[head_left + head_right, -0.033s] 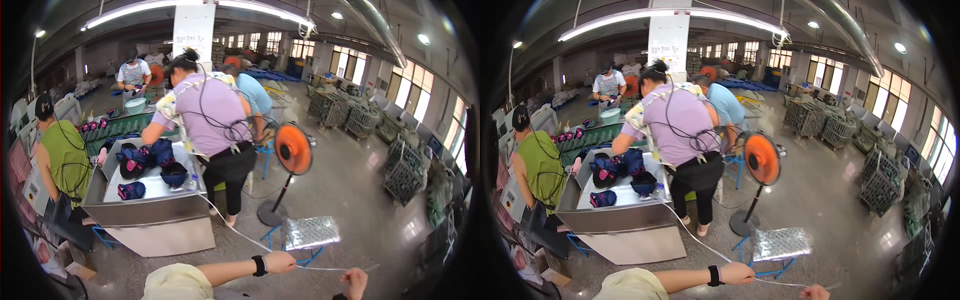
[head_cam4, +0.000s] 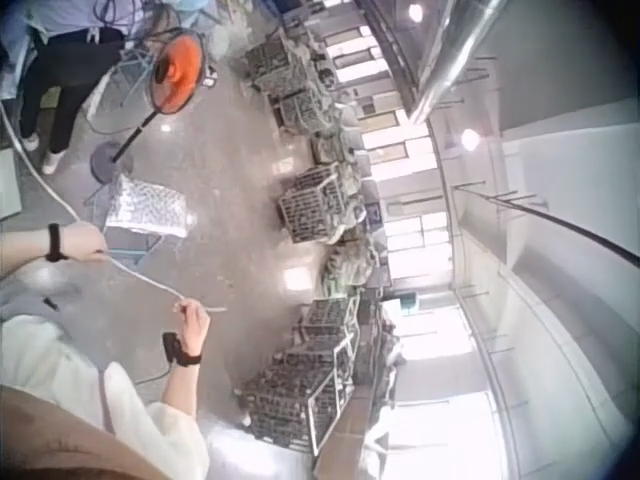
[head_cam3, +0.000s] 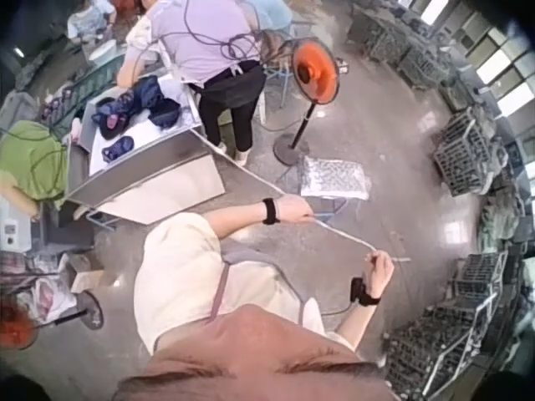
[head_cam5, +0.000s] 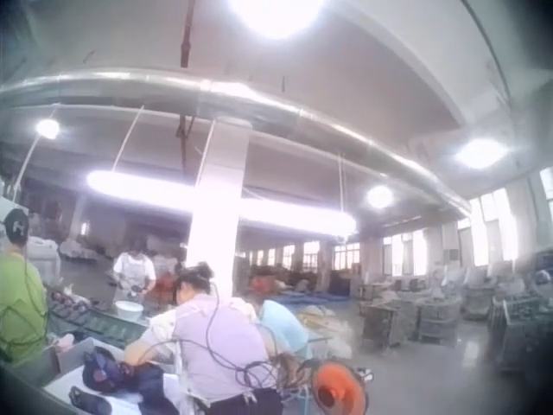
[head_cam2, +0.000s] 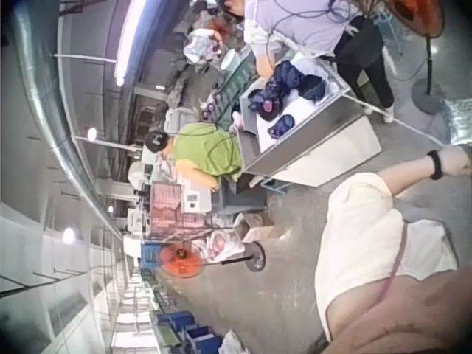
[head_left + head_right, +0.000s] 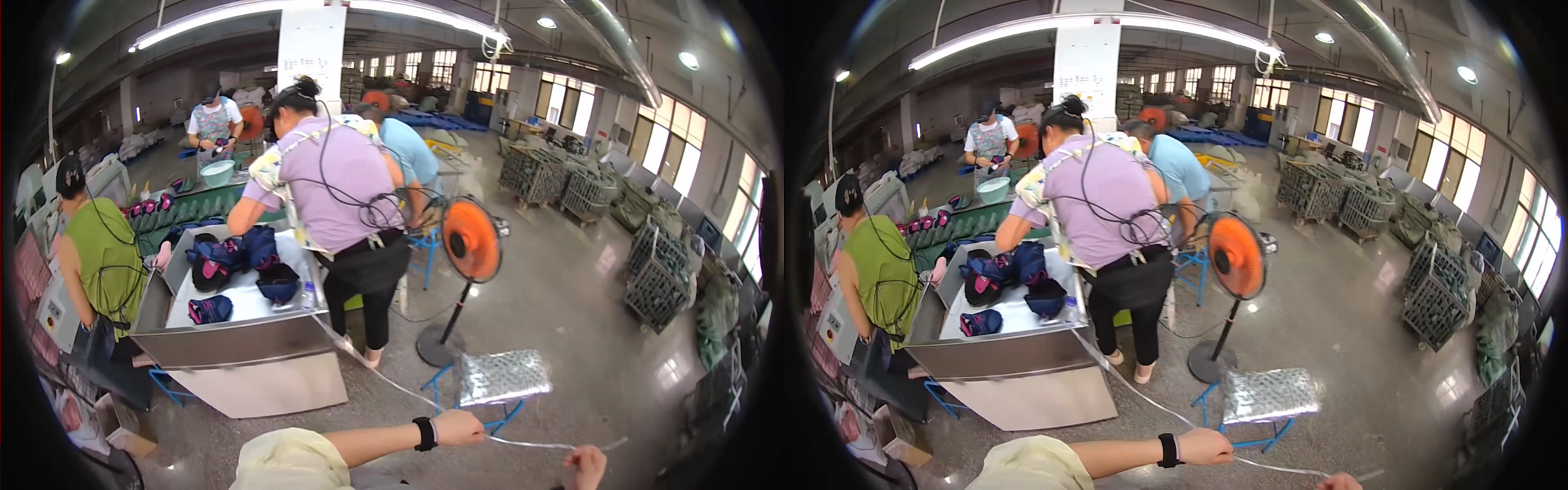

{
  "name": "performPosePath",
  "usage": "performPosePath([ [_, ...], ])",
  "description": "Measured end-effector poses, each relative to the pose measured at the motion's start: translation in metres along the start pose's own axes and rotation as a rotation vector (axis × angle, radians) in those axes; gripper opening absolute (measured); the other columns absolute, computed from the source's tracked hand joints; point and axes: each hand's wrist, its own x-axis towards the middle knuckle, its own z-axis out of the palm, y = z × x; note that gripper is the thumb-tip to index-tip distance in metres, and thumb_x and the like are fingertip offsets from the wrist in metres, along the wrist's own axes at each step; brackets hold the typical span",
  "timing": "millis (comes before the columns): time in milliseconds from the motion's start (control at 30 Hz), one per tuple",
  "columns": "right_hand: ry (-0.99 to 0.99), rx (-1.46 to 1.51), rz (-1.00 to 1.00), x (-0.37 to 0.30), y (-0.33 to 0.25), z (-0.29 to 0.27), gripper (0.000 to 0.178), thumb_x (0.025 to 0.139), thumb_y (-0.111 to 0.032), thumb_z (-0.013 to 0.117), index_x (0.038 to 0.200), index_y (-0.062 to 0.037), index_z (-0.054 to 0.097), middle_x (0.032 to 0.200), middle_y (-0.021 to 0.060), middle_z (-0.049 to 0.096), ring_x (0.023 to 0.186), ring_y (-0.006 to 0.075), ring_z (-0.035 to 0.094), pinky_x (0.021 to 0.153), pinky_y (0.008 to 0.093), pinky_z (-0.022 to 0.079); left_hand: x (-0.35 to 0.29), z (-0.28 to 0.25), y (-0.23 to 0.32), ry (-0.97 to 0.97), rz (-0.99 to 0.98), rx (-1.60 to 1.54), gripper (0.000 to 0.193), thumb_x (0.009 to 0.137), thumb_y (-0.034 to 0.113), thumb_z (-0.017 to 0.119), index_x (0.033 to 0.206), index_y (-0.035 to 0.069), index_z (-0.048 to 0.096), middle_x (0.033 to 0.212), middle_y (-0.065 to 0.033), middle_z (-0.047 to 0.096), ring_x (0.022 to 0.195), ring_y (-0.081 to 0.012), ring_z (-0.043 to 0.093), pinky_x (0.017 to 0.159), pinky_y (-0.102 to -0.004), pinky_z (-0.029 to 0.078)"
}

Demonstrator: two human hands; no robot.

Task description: Organizing and bundling blue shoe upper components and preparing them for further processing in a factory.

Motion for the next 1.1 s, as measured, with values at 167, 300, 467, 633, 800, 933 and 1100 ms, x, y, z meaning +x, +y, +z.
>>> performPosePath([
  [167, 0.057, -0.205, 0.234, -0.043, 0.082, -0.148, 0.028, 0.087, -0.022, 0.051, 0.069, -0.0012, 0.056, 0.06, -0.0003, 0.048, 0.058, 0.0091, 0.041, 0.053, 0.0245, 0.033, 0.093, 0.033, 0.039, -0.041, 0.278, -0.172, 0.027, 0.087, 0.024, 0.049, 0.081, 0.0, 0.059, 0.089, -0.0133, 0.059, 0.077, -0.0283, 0.056, 0.066, -0.0376, 0.044],
  [300, -0.164, 0.063, 0.359, -0.02, 0.148, -0.15, 0.022, 0.086, -0.016, 0.05, 0.073, 0.0001, 0.058, 0.062, -0.0007, 0.052, 0.059, 0.01, 0.046, 0.054, 0.0252, 0.037, 0.161, 0.051, 0.058, -0.008, 0.259, -1.646, 0.034, 0.09, 0.019, 0.044, 0.115, -0.002, 0.051, 0.124, -0.0178, 0.047, 0.115, -0.0245, 0.046, 0.093, -0.0346, 0.038],
  [467, -0.238, -0.167, 0.404, 0.091, 0.21, -0.17, 0.026, 0.087, -0.013, 0.043, 0.081, -0.0001, 0.065, 0.072, 0.0064, 0.064, 0.069, 0.0126, 0.059, 0.064, 0.0262, 0.047, 0.285, 0.046, 0.041, 0.475, 0.073, -2.34, 0.03, 0.089, 0.027, 0.046, 0.075, 0.004, 0.059, 0.086, -0.015, 0.062, 0.091, -0.0277, 0.058, 0.069, -0.0319, 0.049],
  [633, -0.008, -0.455, 0.401, 0.209, 0.217, -0.264, 0.026, 0.086, -0.016, 0.044, 0.081, 0.0001, 0.063, 0.076, 0.0111, 0.064, 0.073, 0.0188, 0.06, 0.069, 0.0301, 0.046, 0.421, 0.008, 0.057, 0.465, 0.261, -2.309, 0.037, 0.089, 0.027, 0.046, 0.059, 0.006, 0.05, 0.076, -0.01, 0.056, 0.08, -0.0247, 0.052, 0.066, -0.0306, 0.044],
  [800, 0.136, -0.432, 0.373, 0.317, 0.222, -0.356, 0.028, 0.086, -0.015, 0.042, 0.078, 0.001, 0.063, 0.075, 0.0099, 0.064, 0.07, 0.0165, 0.059, 0.064, 0.0283, 0.045, 0.554, -0.04, 0.085, 0.452, 0.266, -2.028, 0.036, 0.092, 0.023, 0.043, 0.062, 0.005, 0.051, 0.081, -0.0108, 0.058, 0.082, -0.0243, 0.055, 0.062, -0.0292, 0.045],
  [933, 0.159, -0.682, 0.384, 0.392, 0.277, -0.409, 0.027, 0.085, -0.02, 0.044, 0.077, -0.0053, 0.065, 0.072, 0.0095, 0.063, 0.071, 0.0214, 0.062, 0.066, 0.0307, 0.046, 0.664, -0.071, 0.077, 0.397, 0.275, -1.896, 0.036, 0.093, 0.022, 0.042, 0.062, 0.007, 0.051, 0.083, -0.0118, 0.059, 0.083, -0.0237, 0.056, 0.062, -0.0287, 0.046],
  [1100, -0.161, -0.889, 0.441, 0.507, 0.385, -0.45, 0.025, 0.082, -0.027, 0.046, 0.079, -0.0131, 0.066, 0.078, 0.0081, 0.064, 0.075, 0.0262, 0.061, 0.067, 0.0353, 0.047, 0.79, -0.102, 0.093, 0.399, 0.321, -1.896, 0.038, 0.093, 0.023, 0.04, 0.059, 0.008, 0.048, 0.078, -0.0103, 0.056, 0.078, -0.0195, 0.054, 0.06, -0.0262, 0.044],
])
